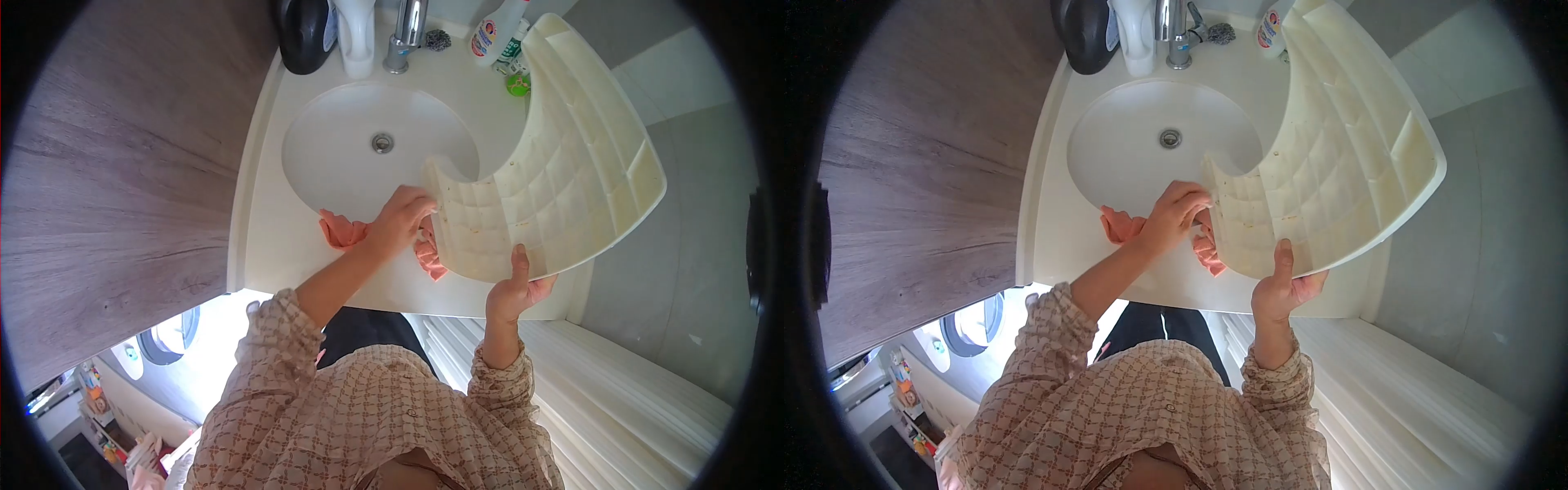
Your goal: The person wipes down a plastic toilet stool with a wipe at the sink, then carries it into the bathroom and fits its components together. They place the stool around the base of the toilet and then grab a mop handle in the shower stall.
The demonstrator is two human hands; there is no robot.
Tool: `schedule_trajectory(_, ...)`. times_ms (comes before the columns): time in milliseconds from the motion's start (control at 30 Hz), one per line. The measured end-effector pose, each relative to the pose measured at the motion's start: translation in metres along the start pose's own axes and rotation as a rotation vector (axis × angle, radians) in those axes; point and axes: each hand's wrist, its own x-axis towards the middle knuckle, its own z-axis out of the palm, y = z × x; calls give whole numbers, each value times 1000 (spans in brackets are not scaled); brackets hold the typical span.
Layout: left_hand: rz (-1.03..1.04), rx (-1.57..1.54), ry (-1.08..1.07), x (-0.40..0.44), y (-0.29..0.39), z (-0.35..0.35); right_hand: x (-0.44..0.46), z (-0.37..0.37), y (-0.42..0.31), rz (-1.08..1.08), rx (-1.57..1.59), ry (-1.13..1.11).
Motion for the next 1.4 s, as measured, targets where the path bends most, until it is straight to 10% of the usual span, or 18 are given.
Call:
schedule_trajectory(967,36,79,-81,-1,-17,27,-13,-12,45,36,-381,-241)
schedule_trajectory(1067,-78,-1,-80,-5,-10,24,-16,-16,58,20,-400,-235)
schedule_trajectory(1167,-828,-732,-122,-19,-27,29,-14,-9,56,13,-398,-189)
schedule_trajectory(1267,-793,-940,83,-24,-15,27,-14,-8,56,10,-434,-198)
schedule_trajectory(1400,-207,-189,-21,-22,12,20,-12,-10,44,71,-465,-243)
